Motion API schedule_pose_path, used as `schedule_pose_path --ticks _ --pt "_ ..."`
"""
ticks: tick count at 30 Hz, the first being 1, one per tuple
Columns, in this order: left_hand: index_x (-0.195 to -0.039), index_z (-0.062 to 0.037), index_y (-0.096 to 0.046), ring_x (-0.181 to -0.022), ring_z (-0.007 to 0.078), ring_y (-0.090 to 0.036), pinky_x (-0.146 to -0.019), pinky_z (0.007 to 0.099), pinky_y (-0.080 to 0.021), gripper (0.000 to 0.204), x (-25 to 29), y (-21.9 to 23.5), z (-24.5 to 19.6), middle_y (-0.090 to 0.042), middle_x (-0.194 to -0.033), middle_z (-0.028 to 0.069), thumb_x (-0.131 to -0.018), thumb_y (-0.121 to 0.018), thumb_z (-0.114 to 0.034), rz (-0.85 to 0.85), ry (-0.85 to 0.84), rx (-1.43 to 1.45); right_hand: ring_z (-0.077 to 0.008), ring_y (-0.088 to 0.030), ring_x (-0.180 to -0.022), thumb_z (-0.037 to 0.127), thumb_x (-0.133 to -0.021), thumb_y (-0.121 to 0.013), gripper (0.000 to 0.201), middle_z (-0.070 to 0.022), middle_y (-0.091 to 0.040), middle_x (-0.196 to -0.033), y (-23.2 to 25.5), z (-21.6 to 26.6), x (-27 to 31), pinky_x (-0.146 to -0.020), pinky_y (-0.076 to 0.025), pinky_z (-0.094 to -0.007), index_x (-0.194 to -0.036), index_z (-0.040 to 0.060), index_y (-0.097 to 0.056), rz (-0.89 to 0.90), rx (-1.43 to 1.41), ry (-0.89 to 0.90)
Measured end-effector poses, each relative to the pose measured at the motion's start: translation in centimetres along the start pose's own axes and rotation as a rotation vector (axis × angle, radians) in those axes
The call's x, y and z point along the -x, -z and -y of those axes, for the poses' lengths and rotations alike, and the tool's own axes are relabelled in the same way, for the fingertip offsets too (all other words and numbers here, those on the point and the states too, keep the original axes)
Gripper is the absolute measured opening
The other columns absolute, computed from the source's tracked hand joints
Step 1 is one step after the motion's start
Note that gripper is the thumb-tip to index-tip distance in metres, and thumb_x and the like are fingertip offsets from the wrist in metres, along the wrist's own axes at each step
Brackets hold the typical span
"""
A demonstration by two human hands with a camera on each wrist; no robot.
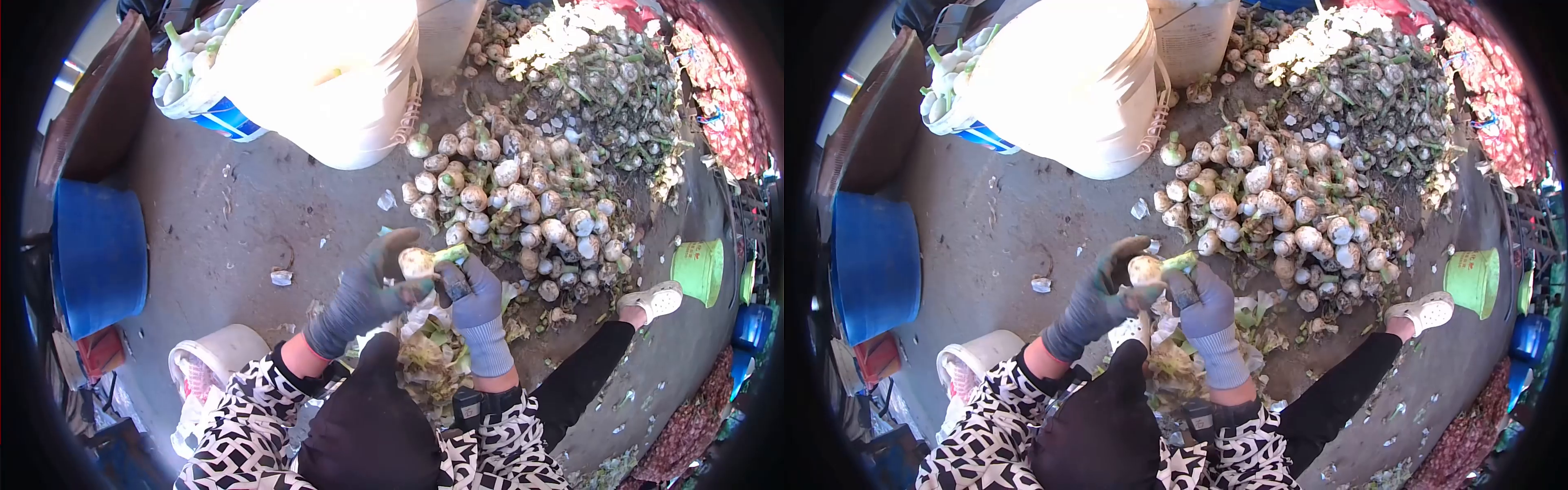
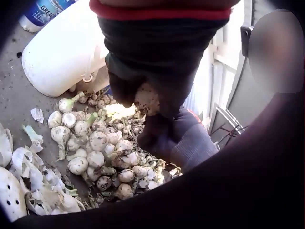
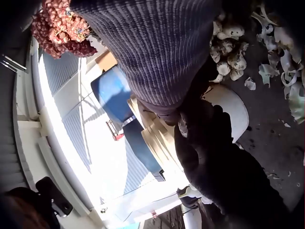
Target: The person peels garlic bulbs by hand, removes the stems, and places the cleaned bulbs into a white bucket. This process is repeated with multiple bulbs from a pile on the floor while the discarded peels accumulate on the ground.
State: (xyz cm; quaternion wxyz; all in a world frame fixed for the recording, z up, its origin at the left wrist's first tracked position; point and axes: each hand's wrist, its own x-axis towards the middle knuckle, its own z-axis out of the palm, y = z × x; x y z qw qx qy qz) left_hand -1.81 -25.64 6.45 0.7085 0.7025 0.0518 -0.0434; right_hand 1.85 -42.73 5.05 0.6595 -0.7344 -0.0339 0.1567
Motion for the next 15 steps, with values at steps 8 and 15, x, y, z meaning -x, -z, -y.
schedule_pose_path --ticks 8,15 --pt "-0.123 -0.0003 -0.052 -0.100 0.0192 -0.060 -0.087 0.0319 -0.049 0.041 -2.1 2.1 4.6 -0.062 -0.107 0.0107 -0.099 -0.048 -0.034 0.241 0.054 -0.364 -0.0096 -0.053 -0.047 0.012 -0.091 -0.059 0.028 -0.0029 -0.060 -0.067 2.1 1.0 2.3 -0.041 -0.041 -0.0225 -0.115 -0.0009 -0.059 0.536 -0.669 -0.554" --pt "-0.119 -0.0010 -0.056 -0.112 0.0206 -0.053 -0.096 0.0348 -0.042 0.041 0.6 0.6 -0.6 -0.056 -0.120 0.0118 -0.101 -0.042 -0.036 0.152 -0.156 -0.178 -0.0118 -0.045 -0.037 0.023 -0.092 -0.053 0.035 -0.0091 -0.061 -0.069 -1.1 -2.5 2.4 -0.037 -0.037 -0.0260 -0.114 -0.0036 -0.050 0.469 -1.214 -0.483"
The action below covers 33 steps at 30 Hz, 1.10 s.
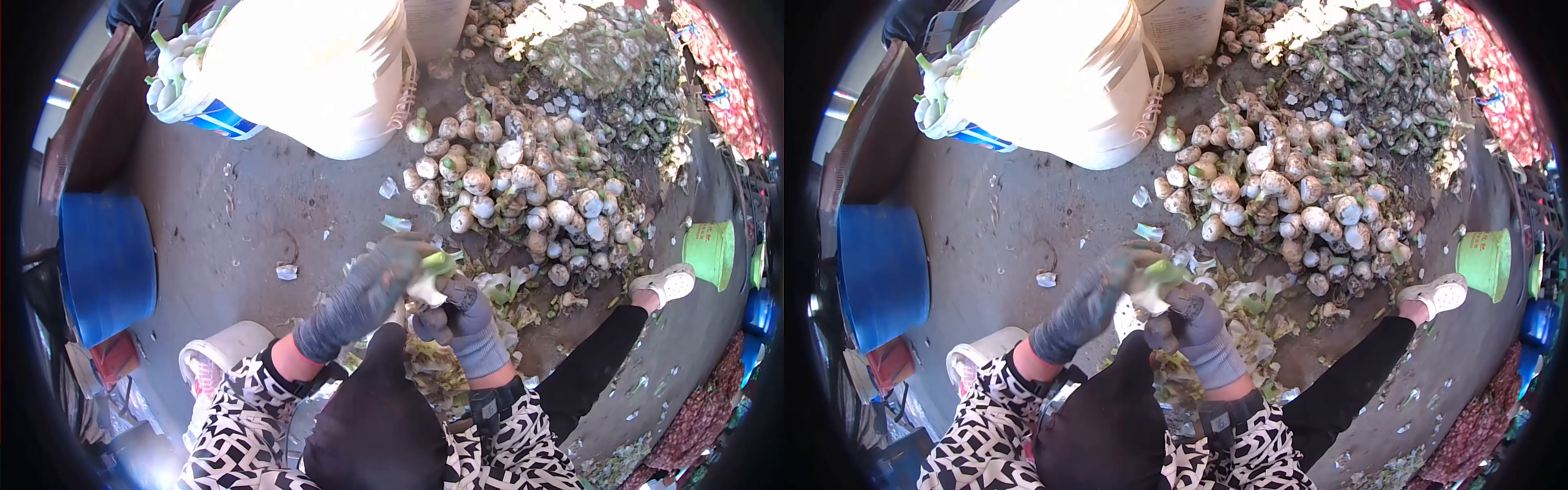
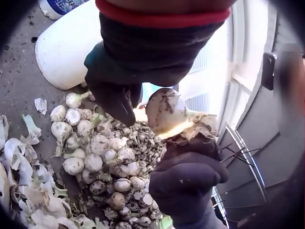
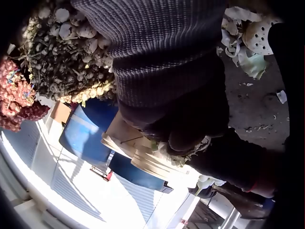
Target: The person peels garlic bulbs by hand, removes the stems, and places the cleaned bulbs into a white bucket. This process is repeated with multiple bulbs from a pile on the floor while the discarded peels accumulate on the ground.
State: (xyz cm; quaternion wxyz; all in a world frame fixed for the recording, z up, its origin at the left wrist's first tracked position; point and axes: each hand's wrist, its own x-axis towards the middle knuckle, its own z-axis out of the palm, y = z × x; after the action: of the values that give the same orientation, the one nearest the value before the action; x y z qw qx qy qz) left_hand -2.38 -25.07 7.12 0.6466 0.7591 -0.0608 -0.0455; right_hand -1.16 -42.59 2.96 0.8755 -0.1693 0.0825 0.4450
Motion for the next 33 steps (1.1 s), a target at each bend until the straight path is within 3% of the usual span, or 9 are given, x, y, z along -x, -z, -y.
schedule_pose_path --ticks 3,5,11,13,19,23,25,28,33 --pt "-0.121 -0.0011 -0.054 -0.111 0.0195 -0.053 -0.096 0.0343 -0.042 0.037 0.7 -0.4 0.4 -0.056 -0.118 0.0133 -0.094 -0.058 -0.026 0.004 0.164 0.177 -0.0136 -0.050 -0.042 0.022 -0.093 -0.051 0.037 -0.0111 -0.062 -0.074 -1.3 -0.5 0.3 -0.043 -0.042 -0.0260 -0.117 -0.0051 -0.048 -0.036 -0.058 0.041" --pt "-0.119 -0.0001 -0.055 -0.107 0.0194 -0.055 -0.094 0.0335 -0.043 0.041 0.7 0.4 1.7 -0.058 -0.114 0.0127 -0.093 -0.059 -0.031 0.044 0.270 0.430 -0.0146 -0.052 -0.045 0.021 -0.093 -0.051 0.037 -0.0147 -0.062 -0.080 -0.6 -1.3 -0.1 -0.046 -0.046 -0.0301 -0.116 -0.0074 -0.049 0.324 -0.380 -0.012" --pt "-0.122 0.0018 -0.055 -0.107 0.0194 -0.057 -0.093 0.0327 -0.046 0.058 -0.6 1.7 -0.4 -0.061 -0.115 0.0133 -0.092 -0.056 -0.047 0.187 0.358 0.529 -0.0177 -0.055 -0.047 0.036 -0.089 -0.051 0.043 -0.0052 -0.063 -0.065 4.8 0.1 4.8 -0.052 -0.046 -0.0309 -0.104 -0.0029 -0.060 0.127 -0.345 0.101" --pt "-0.123 0.0014 -0.056 -0.115 0.0206 -0.054 -0.096 0.0342 -0.045 0.054 -0.5 1.6 -0.3 -0.059 -0.122 0.0138 -0.096 -0.048 -0.045 0.207 0.197 0.719 -0.0186 -0.059 -0.053 0.043 -0.087 -0.054 0.047 -0.0046 -0.065 -0.069 5.3 0.3 6.5 -0.057 -0.047 -0.0323 -0.106 0.0005 -0.061 -0.281 0.810 -0.333" --pt "-0.119 -0.0001 -0.060 -0.125 0.0246 -0.046 -0.105 0.0391 -0.035 0.055 -0.9 0.9 -0.3 -0.057 -0.126 0.0131 -0.096 -0.045 -0.048 0.151 0.166 0.314 -0.0143 -0.064 -0.068 0.038 -0.084 -0.068 0.039 -0.0045 -0.063 -0.073 -1.5 1.3 6.8 -0.063 -0.052 -0.0289 -0.111 0.0110 -0.062 -0.441 1.739 -0.227" --pt "-0.117 -0.0004 -0.061 -0.131 0.0287 -0.040 -0.110 0.0432 -0.028 0.053 -1.1 0.7 -0.1 -0.056 -0.126 0.0142 -0.097 -0.045 -0.047 0.256 0.035 0.309 -0.0113 -0.061 -0.059 0.035 -0.083 -0.070 0.035 -0.0044 -0.061 -0.067 -4.2 2.0 3.6 -0.053 -0.050 -0.0257 -0.102 0.0063 -0.063 -0.410 1.451 0.314" --pt "-0.120 -0.0005 -0.058 -0.133 0.0314 -0.037 -0.112 0.0464 -0.026 0.055 -1.2 0.9 0.1 -0.056 -0.127 0.0154 -0.096 -0.045 -0.047 0.241 0.013 0.442 -0.0100 -0.055 -0.047 0.029 -0.085 -0.069 0.028 -0.0050 -0.059 -0.062 -5.0 2.6 3.3 -0.042 -0.045 -0.0250 -0.088 0.0022 -0.062 -0.377 0.679 -0.054" --pt "-0.132 -0.0021 -0.047 -0.137 0.0336 -0.032 -0.113 0.0502 -0.025 0.063 -0.8 0.7 0.4 -0.045 -0.140 0.0153 -0.091 -0.050 -0.050 -0.016 0.263 1.221 -0.0086 -0.048 -0.041 0.022 -0.089 -0.061 0.025 -0.0053 -0.057 -0.059 -5.8 2.5 6.3 -0.037 -0.041 -0.0241 -0.078 0.0000 -0.058 -0.331 0.651 -0.066" --pt "-0.127 -0.0086 -0.055 -0.134 0.0340 -0.036 -0.112 0.0532 -0.026 0.050 -1.5 0.4 2.0 -0.051 -0.135 0.0142 -0.091 -0.050 -0.043 -0.177 0.295 1.433 -0.0183 -0.060 -0.058 0.024 -0.082 -0.067 0.029 -0.0116 -0.062 -0.069 -8.2 2.1 10.3 -0.065 -0.053 -0.0324 -0.080 -0.0045 -0.065 -0.042 0.265 -0.159"
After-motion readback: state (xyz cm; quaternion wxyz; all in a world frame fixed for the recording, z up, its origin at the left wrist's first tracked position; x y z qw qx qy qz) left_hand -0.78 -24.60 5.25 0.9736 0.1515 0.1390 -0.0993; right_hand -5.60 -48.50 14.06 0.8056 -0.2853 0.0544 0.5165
